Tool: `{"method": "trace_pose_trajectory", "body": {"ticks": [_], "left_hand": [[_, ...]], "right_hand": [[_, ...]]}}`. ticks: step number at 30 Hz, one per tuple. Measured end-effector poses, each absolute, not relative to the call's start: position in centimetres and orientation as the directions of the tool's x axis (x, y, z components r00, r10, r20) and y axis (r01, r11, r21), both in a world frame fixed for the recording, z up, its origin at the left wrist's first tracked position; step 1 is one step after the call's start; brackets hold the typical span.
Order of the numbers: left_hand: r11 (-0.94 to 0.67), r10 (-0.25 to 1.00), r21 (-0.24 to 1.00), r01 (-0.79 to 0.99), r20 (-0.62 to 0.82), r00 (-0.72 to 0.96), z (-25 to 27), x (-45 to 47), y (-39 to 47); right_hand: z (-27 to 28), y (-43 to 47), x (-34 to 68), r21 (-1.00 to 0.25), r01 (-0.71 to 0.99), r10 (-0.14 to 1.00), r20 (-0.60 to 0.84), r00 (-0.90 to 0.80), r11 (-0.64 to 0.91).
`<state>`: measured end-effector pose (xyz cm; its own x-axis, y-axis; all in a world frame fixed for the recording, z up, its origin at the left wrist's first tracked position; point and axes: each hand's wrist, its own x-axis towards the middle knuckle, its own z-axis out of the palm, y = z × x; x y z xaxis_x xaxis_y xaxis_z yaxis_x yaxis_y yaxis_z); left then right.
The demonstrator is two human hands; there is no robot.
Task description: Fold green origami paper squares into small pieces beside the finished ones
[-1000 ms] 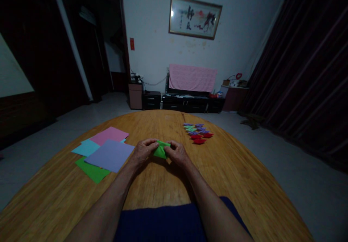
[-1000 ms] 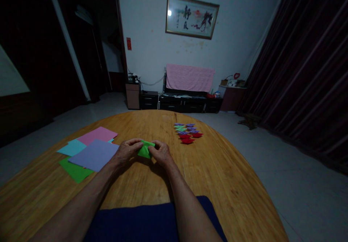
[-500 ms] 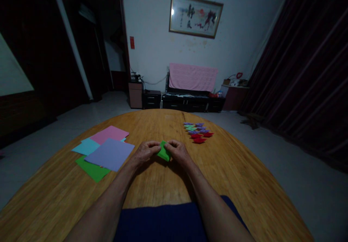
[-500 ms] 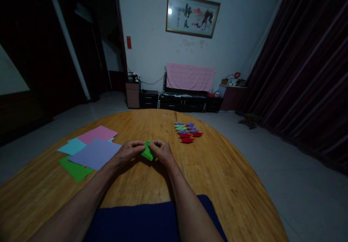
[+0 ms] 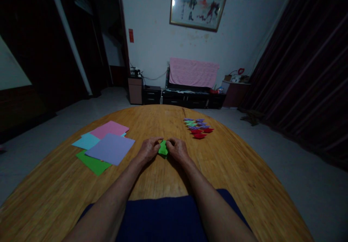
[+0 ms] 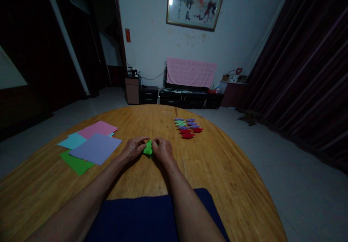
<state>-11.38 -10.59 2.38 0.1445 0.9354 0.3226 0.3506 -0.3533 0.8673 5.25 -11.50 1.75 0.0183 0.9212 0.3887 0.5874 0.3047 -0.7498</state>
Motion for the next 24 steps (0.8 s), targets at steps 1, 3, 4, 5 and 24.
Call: {"method": "trace_pose_trajectory", "body": {"ticks": [1, 3, 4, 5, 24], "left_hand": [[-0.39, 0.921, 0.832, 0.395, 0.357, 0.157, 2.2, -11.4, -10.5], [-0.441, 0.896, 0.768, 0.464, 0.405, 0.181, 1.9, -11.5, -10.3], [-0.459, 0.886, 0.74, 0.492, 0.419, 0.197, 1.7, -11.6, -10.2], [-0.474, 0.878, 0.712, 0.518, 0.428, 0.215, 1.6, -11.6, -10.2], [-0.488, 0.873, 0.449, 0.749, 0.23, 0.431, 2.8, -12.6, -10.6]], "right_hand": [[1.8, -11.5, 5.3, -0.735, 0.6, 0.917, 0.4, 0.006, 0.316], [1.8, -11.5, 5.5, -0.711, 0.611, 0.91, 0.413, -0.036, 0.347], [1.9, -11.5, 5.7, -0.702, 0.611, 0.907, 0.416, -0.064, 0.365], [1.9, -11.5, 5.7, -0.694, 0.608, 0.904, 0.417, -0.098, 0.386], [0.6, -13.9, 4.2, -0.431, 0.799, 0.867, 0.45, -0.213, 0.42]]}}
